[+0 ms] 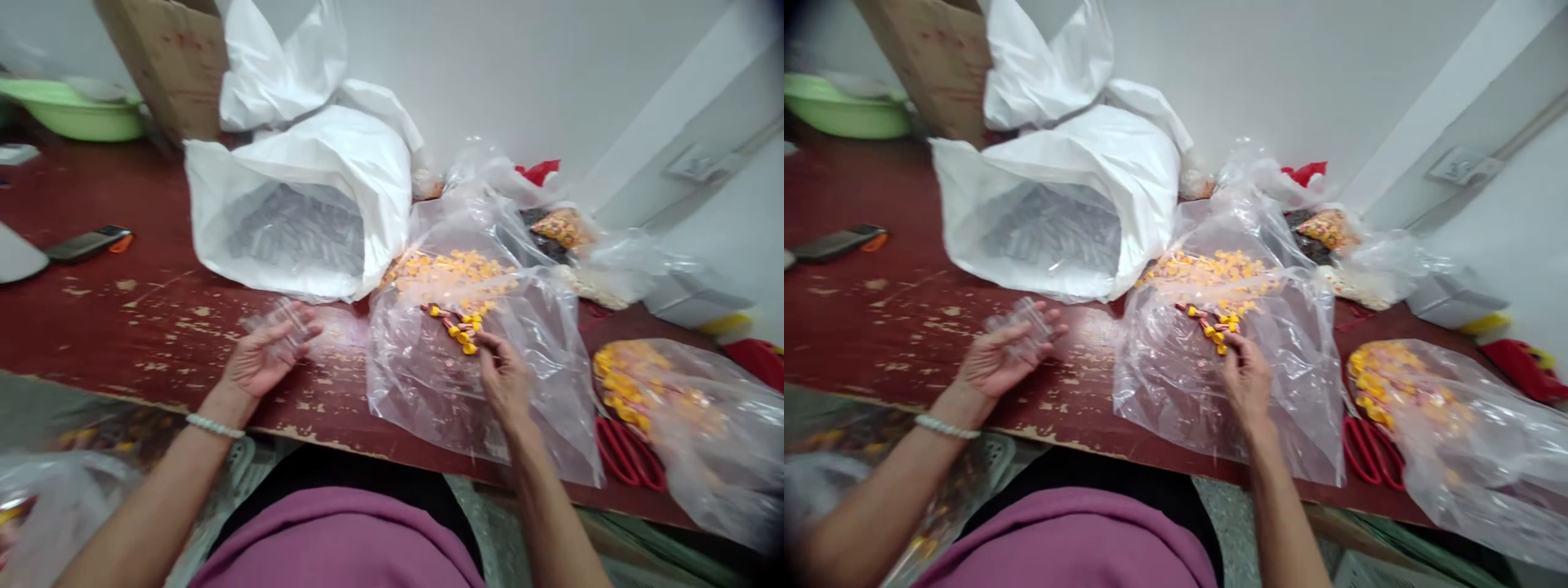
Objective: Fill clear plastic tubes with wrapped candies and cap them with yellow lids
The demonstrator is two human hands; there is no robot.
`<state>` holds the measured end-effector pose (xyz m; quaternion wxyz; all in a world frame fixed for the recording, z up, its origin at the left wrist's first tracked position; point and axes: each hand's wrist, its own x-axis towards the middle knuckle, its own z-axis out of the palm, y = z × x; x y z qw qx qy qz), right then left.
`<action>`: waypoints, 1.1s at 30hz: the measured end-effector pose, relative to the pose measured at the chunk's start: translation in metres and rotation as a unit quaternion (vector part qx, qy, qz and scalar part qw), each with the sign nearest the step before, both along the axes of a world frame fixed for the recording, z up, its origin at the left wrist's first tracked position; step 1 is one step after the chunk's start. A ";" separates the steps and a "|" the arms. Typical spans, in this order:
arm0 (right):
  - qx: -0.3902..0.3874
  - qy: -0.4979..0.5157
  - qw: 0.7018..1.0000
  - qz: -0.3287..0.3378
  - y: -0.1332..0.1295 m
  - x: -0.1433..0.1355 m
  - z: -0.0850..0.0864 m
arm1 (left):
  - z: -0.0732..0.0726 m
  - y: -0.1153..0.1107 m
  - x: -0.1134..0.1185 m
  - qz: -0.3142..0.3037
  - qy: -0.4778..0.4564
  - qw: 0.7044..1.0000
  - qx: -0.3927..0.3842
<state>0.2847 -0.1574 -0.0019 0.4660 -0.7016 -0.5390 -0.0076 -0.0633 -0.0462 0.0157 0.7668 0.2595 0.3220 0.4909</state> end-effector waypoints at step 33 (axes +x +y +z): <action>-0.015 0.094 0.965 0.246 -0.024 -0.115 0.028 | -0.001 -0.081 0.070 -0.163 0.270 0.895 0.315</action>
